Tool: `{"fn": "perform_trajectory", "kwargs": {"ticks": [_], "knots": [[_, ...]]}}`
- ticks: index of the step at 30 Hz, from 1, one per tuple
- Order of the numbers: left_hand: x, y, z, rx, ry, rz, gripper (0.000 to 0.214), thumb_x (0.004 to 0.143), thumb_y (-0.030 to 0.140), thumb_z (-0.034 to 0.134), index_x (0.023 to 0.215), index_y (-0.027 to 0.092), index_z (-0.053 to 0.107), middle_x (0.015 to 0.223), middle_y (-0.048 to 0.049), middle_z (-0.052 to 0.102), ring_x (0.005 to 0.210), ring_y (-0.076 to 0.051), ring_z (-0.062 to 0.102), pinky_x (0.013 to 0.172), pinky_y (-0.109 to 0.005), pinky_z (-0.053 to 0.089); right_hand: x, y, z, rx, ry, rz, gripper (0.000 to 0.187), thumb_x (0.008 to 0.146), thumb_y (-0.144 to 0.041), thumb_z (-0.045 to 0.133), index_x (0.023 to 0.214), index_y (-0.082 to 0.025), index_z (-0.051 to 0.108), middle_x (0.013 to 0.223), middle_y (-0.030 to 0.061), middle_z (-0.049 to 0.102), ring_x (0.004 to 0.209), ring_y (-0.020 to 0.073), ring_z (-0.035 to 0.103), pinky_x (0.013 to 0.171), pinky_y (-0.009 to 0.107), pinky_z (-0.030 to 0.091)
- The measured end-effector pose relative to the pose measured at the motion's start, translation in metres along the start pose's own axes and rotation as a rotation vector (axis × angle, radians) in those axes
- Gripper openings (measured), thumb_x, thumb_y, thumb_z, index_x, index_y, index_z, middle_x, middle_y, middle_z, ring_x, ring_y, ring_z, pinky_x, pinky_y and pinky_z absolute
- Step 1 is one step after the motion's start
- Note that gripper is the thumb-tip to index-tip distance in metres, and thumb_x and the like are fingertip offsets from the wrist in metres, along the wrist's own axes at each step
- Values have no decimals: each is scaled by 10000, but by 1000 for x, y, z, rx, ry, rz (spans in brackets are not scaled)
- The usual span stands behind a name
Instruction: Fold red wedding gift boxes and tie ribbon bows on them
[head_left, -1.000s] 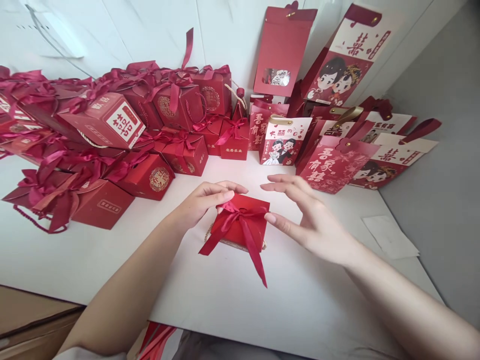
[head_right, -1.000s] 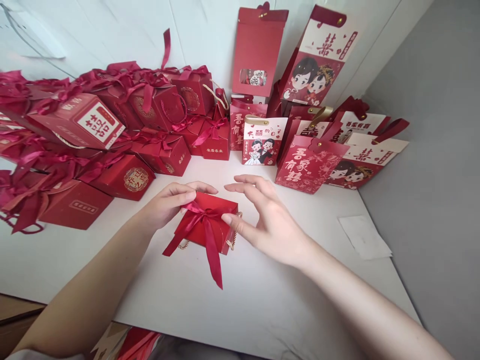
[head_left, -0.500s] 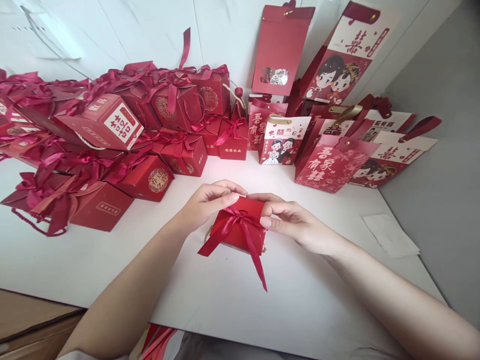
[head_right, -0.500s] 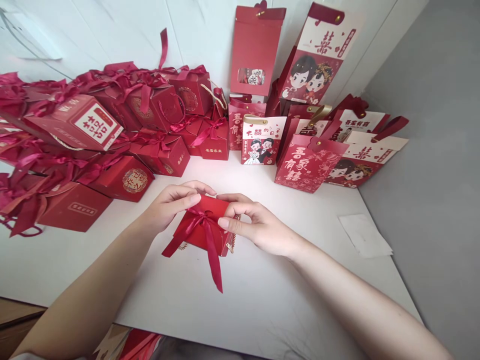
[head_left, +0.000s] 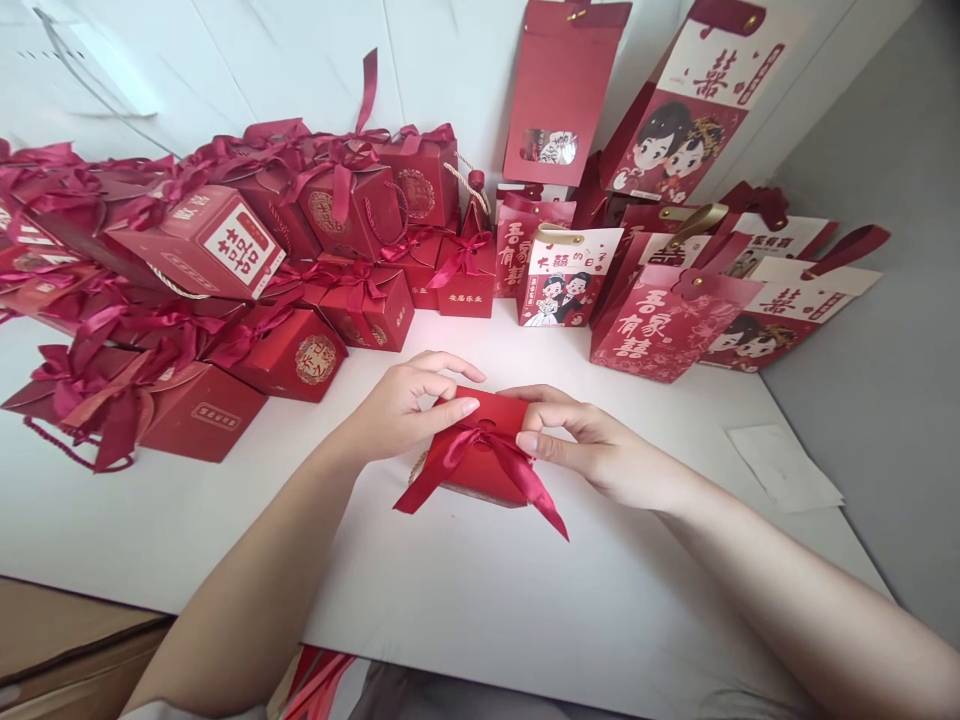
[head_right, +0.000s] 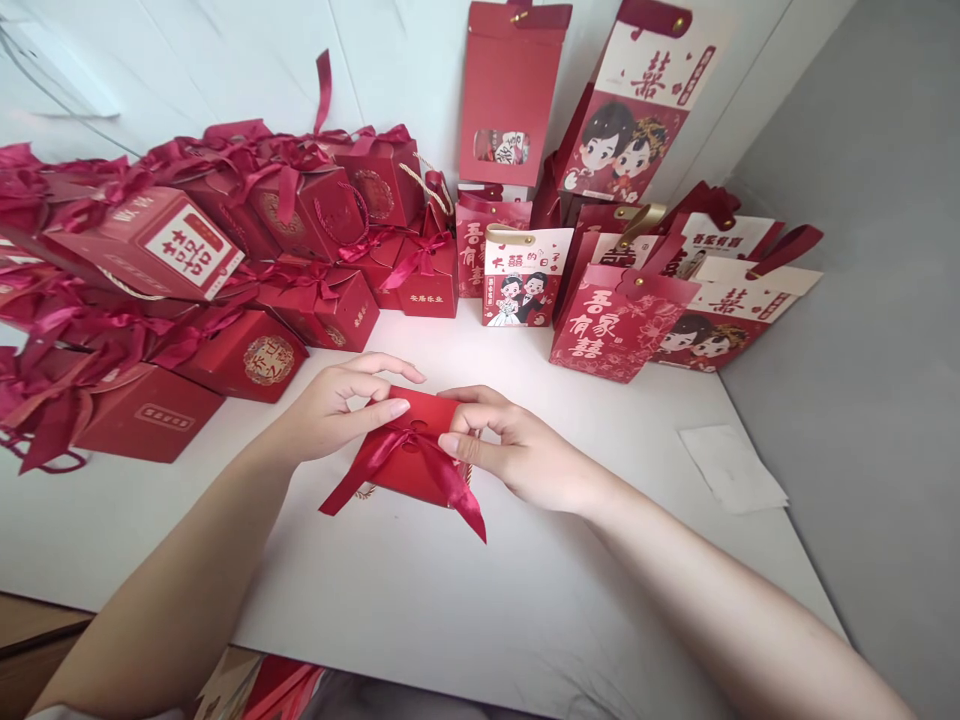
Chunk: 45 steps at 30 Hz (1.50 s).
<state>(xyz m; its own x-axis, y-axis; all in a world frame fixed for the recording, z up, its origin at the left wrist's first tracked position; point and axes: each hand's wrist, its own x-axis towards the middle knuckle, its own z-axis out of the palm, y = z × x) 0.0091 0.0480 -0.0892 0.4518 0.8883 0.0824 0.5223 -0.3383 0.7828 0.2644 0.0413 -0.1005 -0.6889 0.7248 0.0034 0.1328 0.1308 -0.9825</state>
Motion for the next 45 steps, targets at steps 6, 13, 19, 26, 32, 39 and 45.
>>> {"fn": "perform_trajectory", "kwargs": {"ticks": [6,13,19,26,32,39,45], "knots": [[-1,2,0,32,4,-13,477,932,412,595,547,166,462,1248,-51,652,1107,-230,621,976,-357,456,-1,-5,-1,-42,16,12,271,1001,-366,584,812,-200,686,1366,48,561,1225,214,572,1114,403,405],[-3,6,8,-28,48,-45,523,872,451,684,513,161,438,1191,-54,665,1066,-223,642,951,-351,461,0,0,-2,-197,254,-69,218,988,-413,586,928,-217,661,1263,59,602,1236,217,557,1049,379,438],[-4,16,10,-24,68,7,214,844,334,715,759,194,578,1219,-61,656,1191,-242,591,1034,-373,430,-8,-8,-14,-364,160,250,473,988,-600,484,801,-195,638,791,26,675,733,179,640,687,302,497],[-4,15,6,-27,-78,23,38,873,222,646,904,214,666,1308,-50,603,1271,-224,545,1090,-345,390,-18,-28,-10,-260,-23,300,302,938,-438,619,755,-199,613,655,-25,634,560,121,528,503,234,373],[-3,12,12,-41,-86,31,33,853,182,641,879,202,638,1285,-54,605,1263,-223,552,1074,-347,405,-24,-32,1,-434,114,4,66,931,-197,621,881,-211,663,764,-33,660,637,98,558,573,211,405],[-3,13,17,-61,-51,17,71,838,182,641,793,192,586,1234,-42,623,1153,-209,598,1012,-343,444,-27,-29,10,-993,145,-419,181,961,-105,517,829,-145,633,718,10,560,612,144,457,601,301,345],[0,11,19,-71,-18,7,84,824,190,665,771,189,600,1217,-39,634,1126,-205,609,999,-330,450,-32,-36,5,-1248,117,-515,258,969,-66,474,757,-158,588,635,-8,486,534,148,383,559,325,266]]}}
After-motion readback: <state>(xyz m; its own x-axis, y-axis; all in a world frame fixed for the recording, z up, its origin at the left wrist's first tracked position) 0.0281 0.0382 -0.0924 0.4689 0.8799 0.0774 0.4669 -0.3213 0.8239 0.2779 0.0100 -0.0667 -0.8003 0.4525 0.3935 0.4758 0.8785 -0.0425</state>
